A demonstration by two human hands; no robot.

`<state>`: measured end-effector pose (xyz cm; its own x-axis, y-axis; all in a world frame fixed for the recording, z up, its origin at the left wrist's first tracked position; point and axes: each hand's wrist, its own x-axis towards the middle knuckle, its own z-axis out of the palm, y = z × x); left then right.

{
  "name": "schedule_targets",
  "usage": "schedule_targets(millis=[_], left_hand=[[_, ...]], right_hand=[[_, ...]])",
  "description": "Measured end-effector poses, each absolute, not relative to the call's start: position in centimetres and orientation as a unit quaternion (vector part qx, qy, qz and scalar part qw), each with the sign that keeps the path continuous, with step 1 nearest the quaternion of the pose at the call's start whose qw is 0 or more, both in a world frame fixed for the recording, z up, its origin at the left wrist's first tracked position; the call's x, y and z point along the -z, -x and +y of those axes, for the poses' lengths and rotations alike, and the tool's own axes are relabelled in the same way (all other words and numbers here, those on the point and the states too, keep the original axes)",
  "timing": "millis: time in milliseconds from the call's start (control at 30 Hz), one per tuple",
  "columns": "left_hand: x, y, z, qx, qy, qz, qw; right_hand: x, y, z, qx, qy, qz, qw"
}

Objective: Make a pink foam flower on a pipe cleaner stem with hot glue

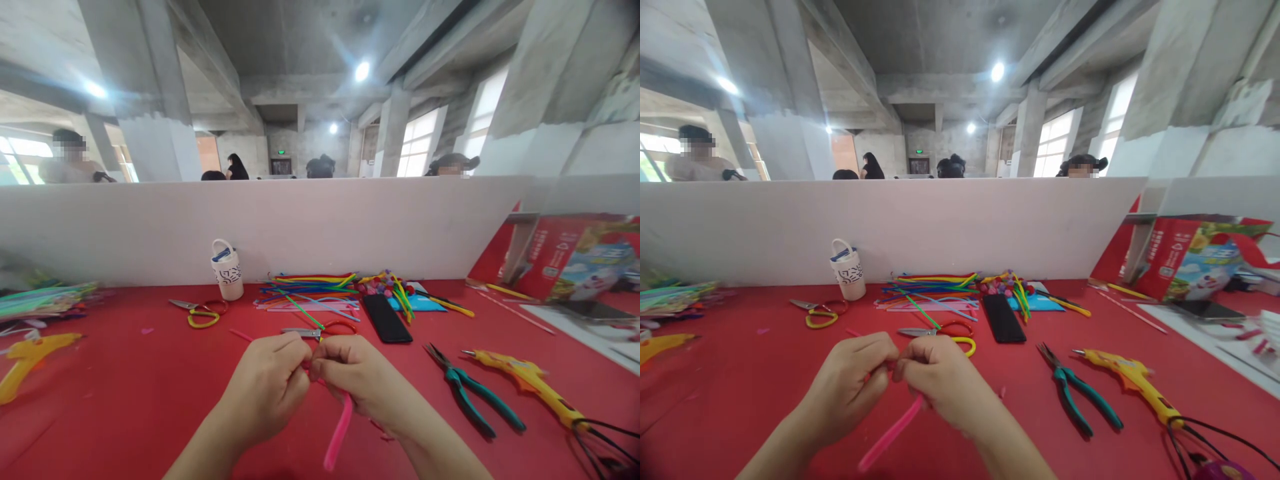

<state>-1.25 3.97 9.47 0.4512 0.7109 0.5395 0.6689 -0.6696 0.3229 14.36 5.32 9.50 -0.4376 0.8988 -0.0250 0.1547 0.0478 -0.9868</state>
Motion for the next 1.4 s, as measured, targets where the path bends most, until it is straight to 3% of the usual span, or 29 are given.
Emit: schedule_targets(millis=[267,500,567,700,767,1000,1200,1400], left_hand=[[-9.7,2.0,4.7,-0.311,-0.855,0.395,0.13],[-9.5,2.7,5.5,-0.312,-0.847,0.395,0.17],[-9.4,3.4,5.9,-0.305,-0.831,0.388,0.255],[-8.8,5.0,6.9,-0.349,-0.68,0.345,0.545],[-8.3,5.3,7.4,-0.349,-0.647,0.338,0.587],[-5.5,1.7,7.9,-0.48,-0.485,0.348,0.643],[-3.8,-0.4,5.3,-0.485,-0.395,0.334,0.705],[-3.5,0.6,3.2,-0.521,-0.365,0.337,0.694]], right_hand=[[-8.9,-15.7,6.3,-0.569,0.391,-0.638,0.342],[-8.4,-16.8,5.8,-0.601,0.353,-0.654,0.295],[-7.9,-17.4,5.2,-0.624,0.337,-0.651,0.272],[-6.3,-18.7,4.2,-0.642,0.311,-0.651,0.26],[-5.4,-18.9,4.2,-0.651,0.302,-0.644,0.263],[-3.6,-16.4,3.5,-0.639,0.37,-0.598,0.313],[-2.8,-14.3,1.7,-0.612,0.434,-0.565,0.342],[-2.4,-13.9,1.7,-0.625,0.466,-0.515,0.355]])
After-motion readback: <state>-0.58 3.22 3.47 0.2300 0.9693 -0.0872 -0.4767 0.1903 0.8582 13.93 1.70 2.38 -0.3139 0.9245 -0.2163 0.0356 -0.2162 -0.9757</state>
